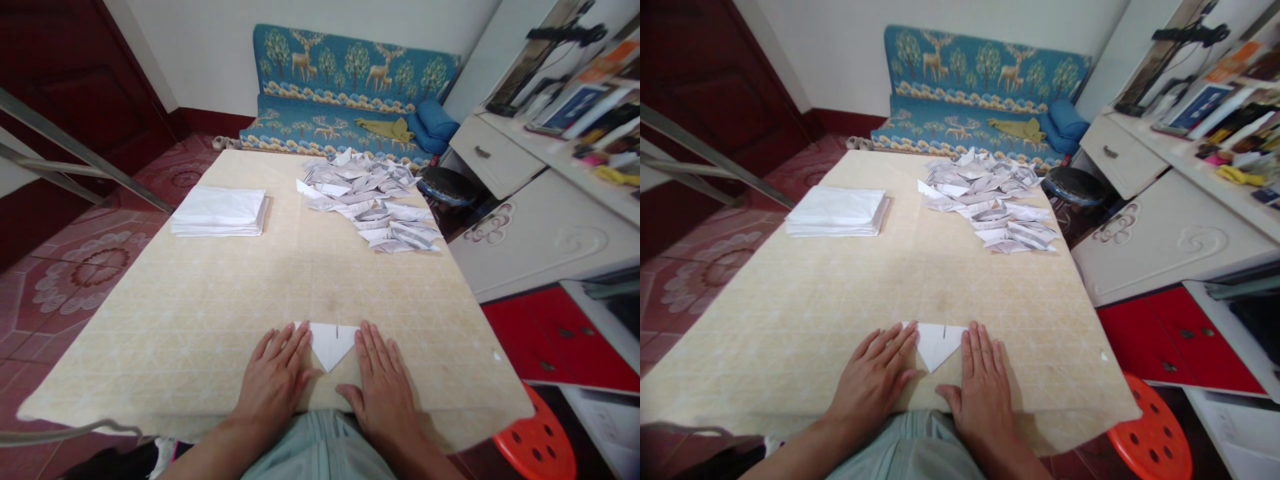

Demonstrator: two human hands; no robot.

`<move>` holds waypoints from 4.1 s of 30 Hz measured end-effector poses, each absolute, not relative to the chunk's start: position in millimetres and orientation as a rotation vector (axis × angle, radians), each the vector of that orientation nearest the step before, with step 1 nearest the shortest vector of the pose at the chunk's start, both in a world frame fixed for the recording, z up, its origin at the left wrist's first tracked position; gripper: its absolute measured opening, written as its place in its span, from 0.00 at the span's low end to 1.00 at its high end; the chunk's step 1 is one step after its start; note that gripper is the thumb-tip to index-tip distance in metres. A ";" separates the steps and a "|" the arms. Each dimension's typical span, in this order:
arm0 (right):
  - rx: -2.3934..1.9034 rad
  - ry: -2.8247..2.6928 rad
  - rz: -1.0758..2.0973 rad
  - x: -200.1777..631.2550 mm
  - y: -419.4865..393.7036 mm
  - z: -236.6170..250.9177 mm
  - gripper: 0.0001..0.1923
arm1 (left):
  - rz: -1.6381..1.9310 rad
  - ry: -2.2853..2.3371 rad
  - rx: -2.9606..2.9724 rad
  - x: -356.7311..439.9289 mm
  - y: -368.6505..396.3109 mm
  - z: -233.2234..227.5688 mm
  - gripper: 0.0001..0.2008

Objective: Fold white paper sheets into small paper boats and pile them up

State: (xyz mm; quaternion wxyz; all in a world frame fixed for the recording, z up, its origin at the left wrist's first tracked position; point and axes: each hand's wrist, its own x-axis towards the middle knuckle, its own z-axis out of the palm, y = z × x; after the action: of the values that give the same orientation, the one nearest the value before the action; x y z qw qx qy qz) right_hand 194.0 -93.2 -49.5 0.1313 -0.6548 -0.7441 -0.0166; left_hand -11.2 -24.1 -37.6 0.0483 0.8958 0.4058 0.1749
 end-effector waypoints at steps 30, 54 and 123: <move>-1.652 -1.877 0.672 193.7 -29.7 9.3 0.05 | 0.555 0.918 2.363 17.5 20.6 8.6 0.07; -1.608 -1.718 1.030 224.5 -38.4 30.6 0.07 | 0.564 0.986 2.195 -28.7 23.4 30.3 0.08; -1.437 -0.948 0.878 173.6 -77.5 -0.7 0.11 | 1.016 0.792 1.010 -11.2 22.3 -0.8 0.25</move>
State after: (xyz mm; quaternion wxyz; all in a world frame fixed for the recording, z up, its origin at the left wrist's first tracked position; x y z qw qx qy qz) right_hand 173.6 -77.5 -0.7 0.5682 -0.6119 -0.4037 0.3738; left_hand -11.2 22.3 -0.8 0.6832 0.4505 0.3534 0.4531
